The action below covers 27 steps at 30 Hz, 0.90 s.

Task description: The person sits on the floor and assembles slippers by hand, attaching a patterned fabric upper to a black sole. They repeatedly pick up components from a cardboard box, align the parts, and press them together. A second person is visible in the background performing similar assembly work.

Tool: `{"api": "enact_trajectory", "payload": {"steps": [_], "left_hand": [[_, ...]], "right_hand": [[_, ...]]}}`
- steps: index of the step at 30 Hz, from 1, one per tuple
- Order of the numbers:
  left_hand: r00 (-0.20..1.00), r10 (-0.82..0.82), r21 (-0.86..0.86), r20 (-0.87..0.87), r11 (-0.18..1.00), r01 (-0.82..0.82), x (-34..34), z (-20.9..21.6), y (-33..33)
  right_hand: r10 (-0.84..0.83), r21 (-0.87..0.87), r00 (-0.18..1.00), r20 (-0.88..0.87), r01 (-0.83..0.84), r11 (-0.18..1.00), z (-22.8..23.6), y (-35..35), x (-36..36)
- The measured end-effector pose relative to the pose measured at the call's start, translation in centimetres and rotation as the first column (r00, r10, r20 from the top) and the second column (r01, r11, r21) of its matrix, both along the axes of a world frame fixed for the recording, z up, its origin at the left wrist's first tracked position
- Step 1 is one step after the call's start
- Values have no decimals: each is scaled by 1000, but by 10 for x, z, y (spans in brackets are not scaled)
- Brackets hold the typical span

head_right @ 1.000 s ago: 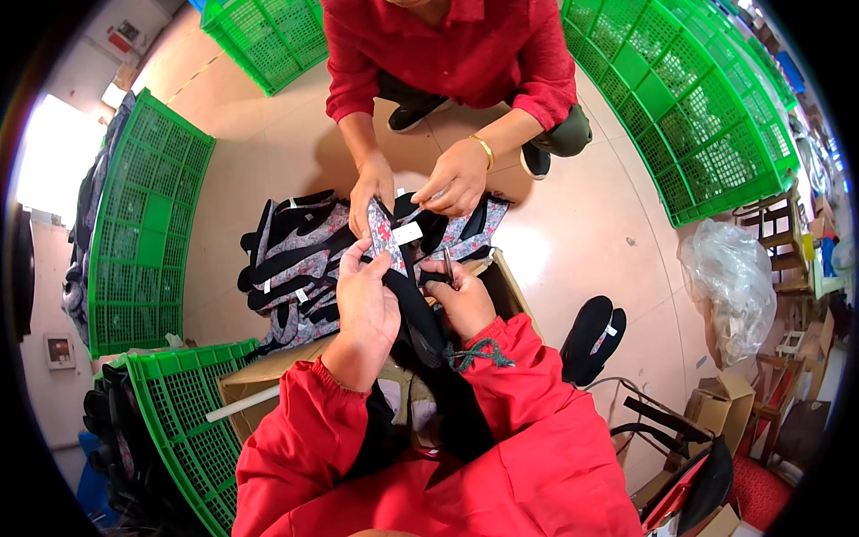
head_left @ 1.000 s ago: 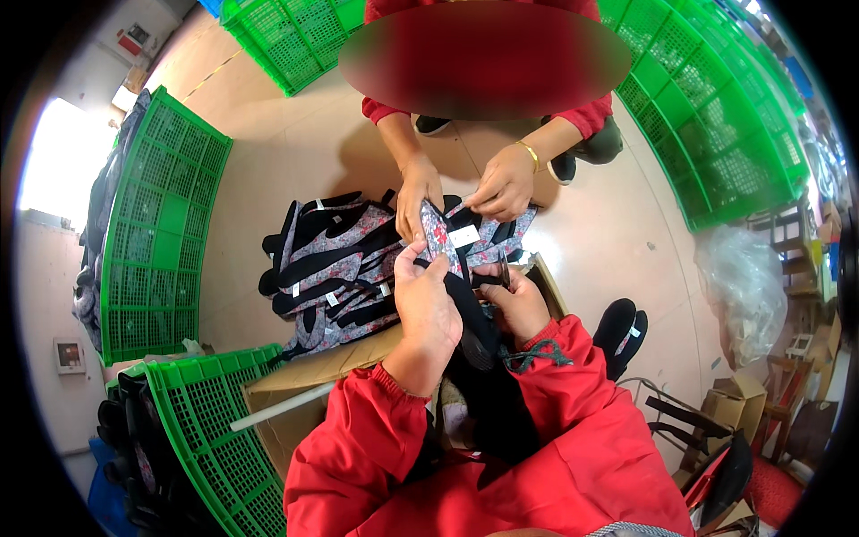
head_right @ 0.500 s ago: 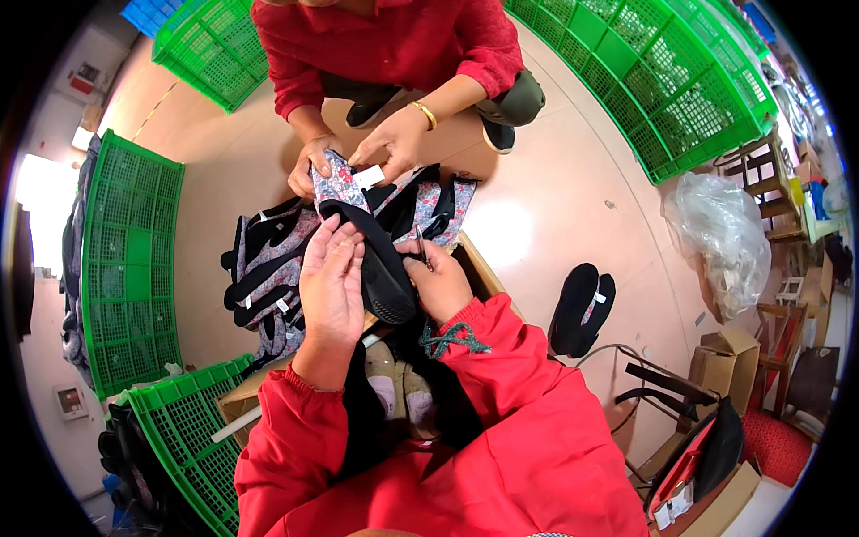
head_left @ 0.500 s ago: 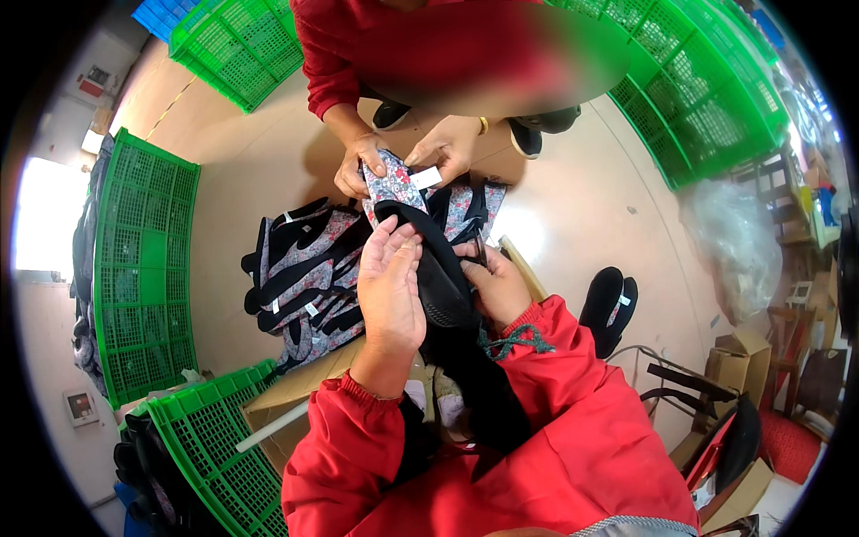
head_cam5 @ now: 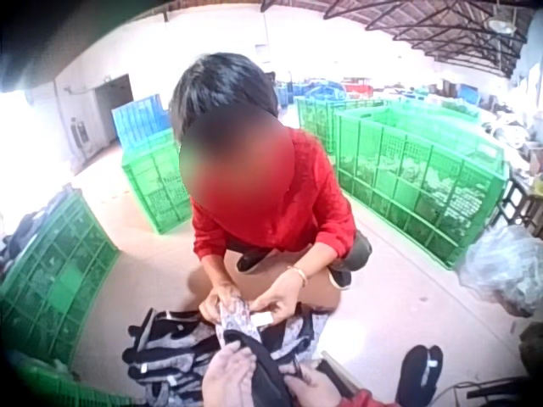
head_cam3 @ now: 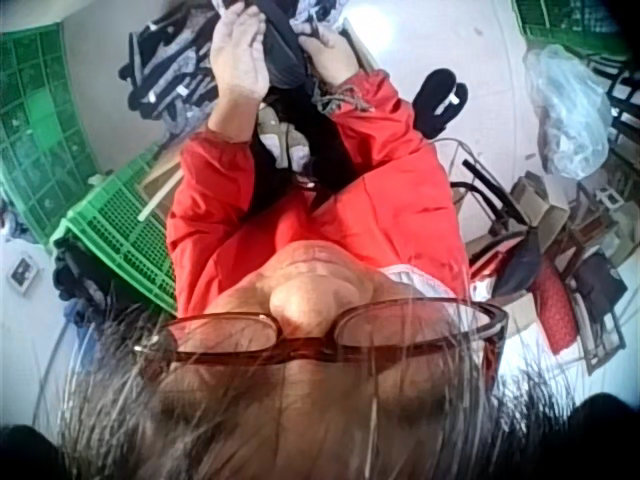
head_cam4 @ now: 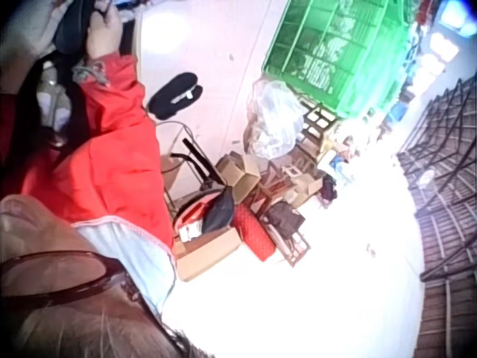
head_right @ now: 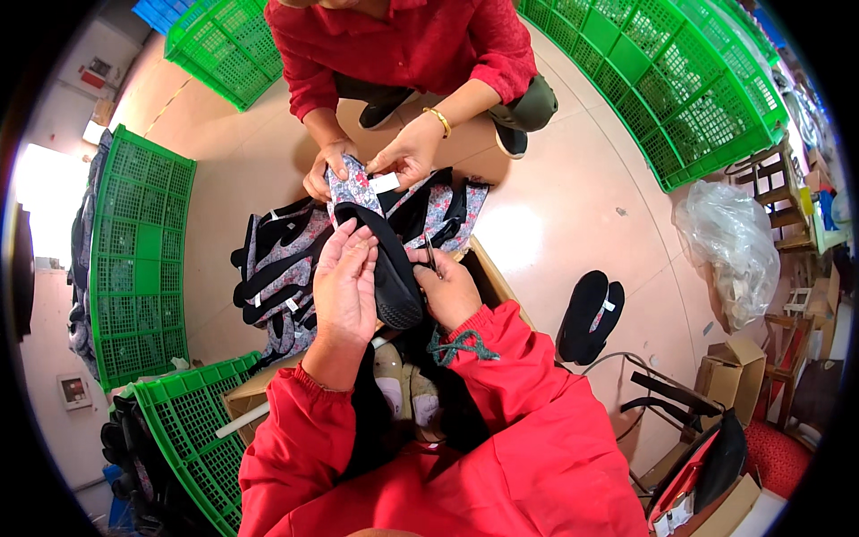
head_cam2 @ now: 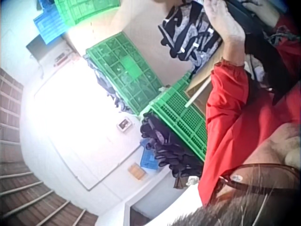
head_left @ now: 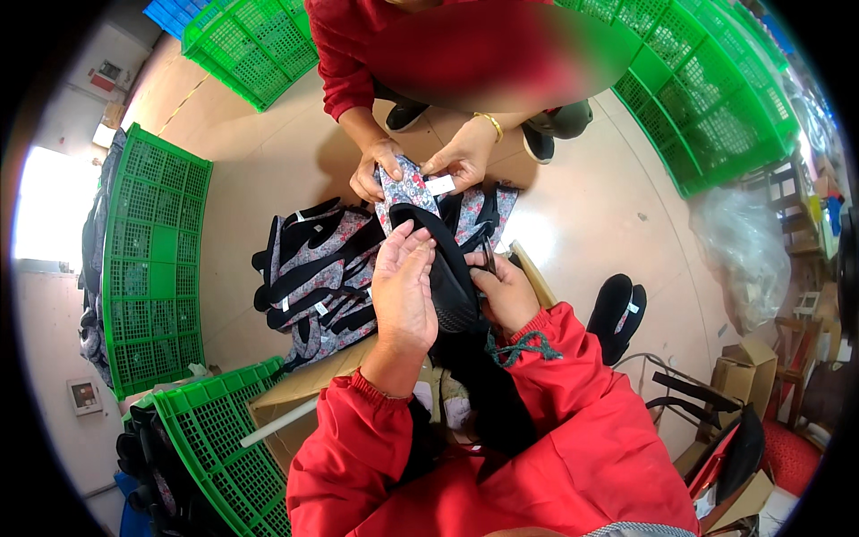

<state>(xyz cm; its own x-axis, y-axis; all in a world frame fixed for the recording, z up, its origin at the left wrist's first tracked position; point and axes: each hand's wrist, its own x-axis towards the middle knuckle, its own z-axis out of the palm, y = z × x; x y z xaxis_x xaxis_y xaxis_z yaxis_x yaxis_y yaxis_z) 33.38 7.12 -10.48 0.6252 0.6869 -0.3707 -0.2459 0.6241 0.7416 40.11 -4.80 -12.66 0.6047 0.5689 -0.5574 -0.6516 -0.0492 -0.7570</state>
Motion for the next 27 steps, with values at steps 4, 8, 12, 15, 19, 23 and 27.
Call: {"api": "enact_trajectory", "payload": {"steps": [4,8,12,15,19,23,27], "left_hand": [[1000,-8,-27,13,1000,8,-1,-7,3],[1000,-2,-39,26,999,3,-1,-9,3],[1000,3,-32,20,999,-2,-2,-12,3],[1000,4,-33,16,999,-3,-2,-11,3],[1000,6,-34,14,999,-5,-2,-10,3],[1000,2,-38,18,999,-2,-2,-12,4],[1000,2,-45,2,999,-2,-2,-11,4]], "right_hand": [[12,7,1000,6,-12,1000,0,-1,1],[16,23,1000,16,-16,1000,-6,-2,0],[18,8,1000,12,-18,1000,-6,0,0],[-10,39,1000,25,9,999,-15,2,-2],[40,32,999,33,-42,999,-9,-3,0],[48,8,998,29,-49,999,-5,-1,-1],[63,-9,998,29,-63,998,1,-1,-1]]}}
